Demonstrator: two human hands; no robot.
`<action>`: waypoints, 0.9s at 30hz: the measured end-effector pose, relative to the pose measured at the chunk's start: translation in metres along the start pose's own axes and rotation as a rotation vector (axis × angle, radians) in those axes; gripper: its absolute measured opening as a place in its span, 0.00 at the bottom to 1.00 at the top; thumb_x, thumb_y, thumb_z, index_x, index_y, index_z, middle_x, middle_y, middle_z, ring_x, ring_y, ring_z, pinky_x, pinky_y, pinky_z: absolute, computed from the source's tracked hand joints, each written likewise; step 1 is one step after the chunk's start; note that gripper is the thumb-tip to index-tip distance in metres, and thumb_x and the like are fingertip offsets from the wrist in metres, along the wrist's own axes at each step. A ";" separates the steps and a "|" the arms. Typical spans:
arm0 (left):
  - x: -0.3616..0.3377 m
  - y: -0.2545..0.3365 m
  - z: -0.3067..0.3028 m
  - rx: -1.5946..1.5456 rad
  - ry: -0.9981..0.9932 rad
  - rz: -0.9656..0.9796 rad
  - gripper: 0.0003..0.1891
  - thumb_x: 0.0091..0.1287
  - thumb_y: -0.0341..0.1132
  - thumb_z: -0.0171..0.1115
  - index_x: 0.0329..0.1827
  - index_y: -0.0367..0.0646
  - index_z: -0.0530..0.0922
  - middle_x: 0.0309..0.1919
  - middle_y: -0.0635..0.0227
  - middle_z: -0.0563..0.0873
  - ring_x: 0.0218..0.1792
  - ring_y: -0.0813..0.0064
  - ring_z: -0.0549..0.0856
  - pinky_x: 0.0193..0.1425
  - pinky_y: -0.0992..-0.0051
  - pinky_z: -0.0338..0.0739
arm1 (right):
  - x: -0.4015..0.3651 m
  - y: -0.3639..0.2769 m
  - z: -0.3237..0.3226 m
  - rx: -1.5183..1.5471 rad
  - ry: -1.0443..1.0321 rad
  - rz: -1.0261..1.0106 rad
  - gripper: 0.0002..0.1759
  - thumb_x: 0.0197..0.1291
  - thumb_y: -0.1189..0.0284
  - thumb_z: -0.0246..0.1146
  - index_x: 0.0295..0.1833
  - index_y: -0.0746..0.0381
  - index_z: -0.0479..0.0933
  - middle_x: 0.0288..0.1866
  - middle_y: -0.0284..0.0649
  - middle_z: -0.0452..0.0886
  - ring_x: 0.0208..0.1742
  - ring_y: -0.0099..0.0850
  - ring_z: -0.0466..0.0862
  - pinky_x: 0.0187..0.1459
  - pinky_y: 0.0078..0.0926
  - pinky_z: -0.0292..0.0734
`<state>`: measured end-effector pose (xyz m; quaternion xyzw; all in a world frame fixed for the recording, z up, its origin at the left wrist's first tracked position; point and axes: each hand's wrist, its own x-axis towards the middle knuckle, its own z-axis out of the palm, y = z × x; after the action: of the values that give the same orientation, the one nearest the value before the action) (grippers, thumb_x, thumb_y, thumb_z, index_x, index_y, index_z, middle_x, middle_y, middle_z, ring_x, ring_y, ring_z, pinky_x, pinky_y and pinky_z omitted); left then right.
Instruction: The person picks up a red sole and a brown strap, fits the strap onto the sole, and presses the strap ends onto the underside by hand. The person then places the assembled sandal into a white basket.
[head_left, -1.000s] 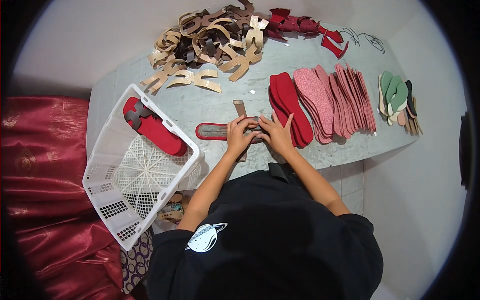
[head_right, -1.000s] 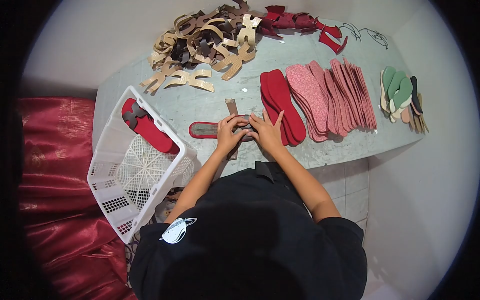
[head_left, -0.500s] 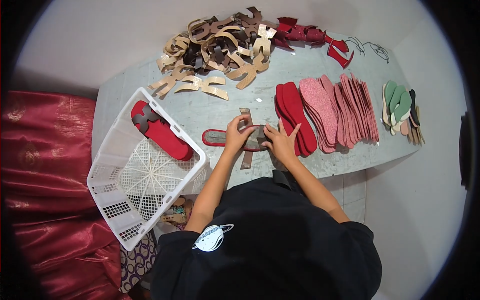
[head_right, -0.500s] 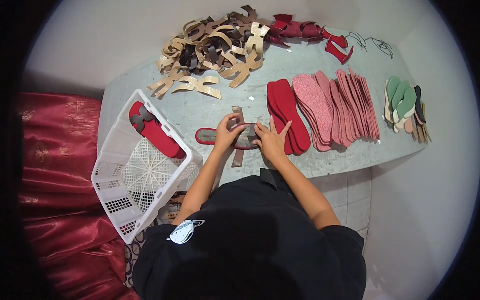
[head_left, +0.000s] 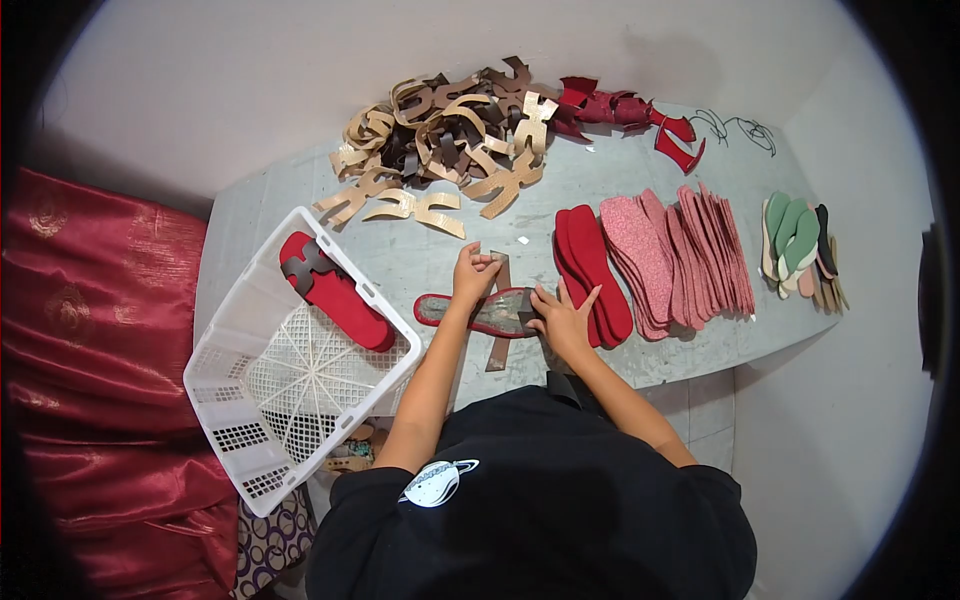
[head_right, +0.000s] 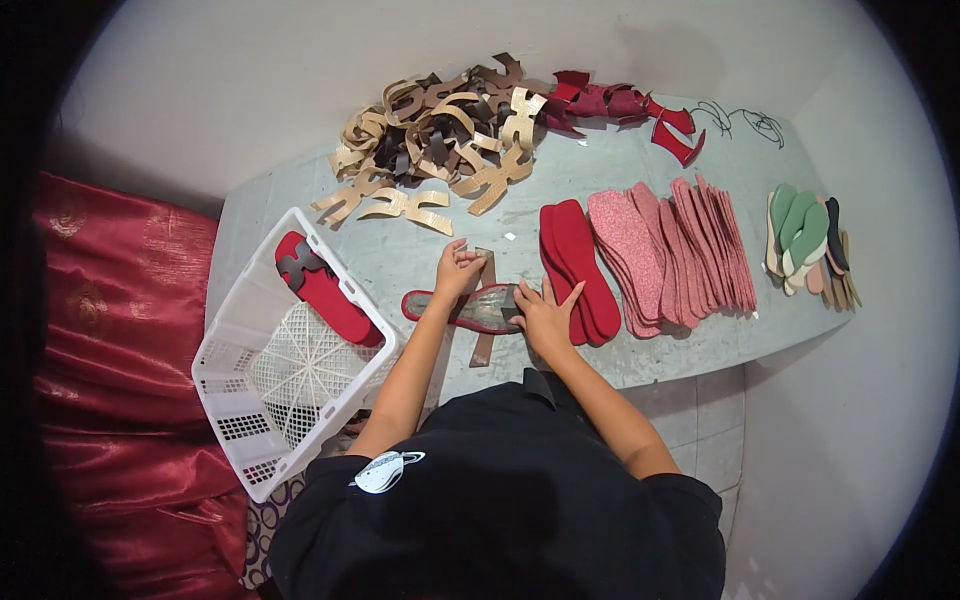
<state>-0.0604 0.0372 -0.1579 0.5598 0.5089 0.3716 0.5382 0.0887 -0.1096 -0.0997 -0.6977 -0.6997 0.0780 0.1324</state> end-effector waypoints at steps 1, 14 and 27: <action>0.000 0.004 0.000 -0.085 -0.024 -0.033 0.31 0.53 0.29 0.69 0.59 0.34 0.65 0.37 0.66 0.80 0.34 0.79 0.78 0.42 0.78 0.75 | 0.000 0.001 0.000 -0.002 0.005 0.000 0.28 0.48 0.57 0.64 0.56 0.52 0.73 0.62 0.27 0.71 0.69 0.44 0.62 0.57 0.81 0.25; -0.009 0.029 -0.014 0.106 -0.301 0.101 0.07 0.61 0.32 0.63 0.32 0.35 0.80 0.25 0.73 0.82 0.28 0.85 0.77 0.34 0.82 0.71 | 0.003 -0.002 0.000 -0.060 -0.007 -0.002 0.27 0.46 0.58 0.66 0.54 0.52 0.75 0.61 0.26 0.73 0.69 0.43 0.62 0.57 0.81 0.25; -0.047 0.047 -0.020 0.135 -0.365 0.220 0.08 0.60 0.26 0.60 0.40 0.33 0.82 0.35 0.64 0.86 0.38 0.79 0.82 0.45 0.79 0.76 | 0.004 -0.002 -0.001 -0.070 -0.005 -0.018 0.28 0.45 0.59 0.67 0.55 0.54 0.74 0.61 0.28 0.73 0.68 0.43 0.64 0.58 0.79 0.25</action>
<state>-0.0818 0.0013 -0.1028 0.7046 0.3626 0.2856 0.5389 0.0867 -0.1056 -0.0981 -0.6953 -0.7087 0.0542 0.1069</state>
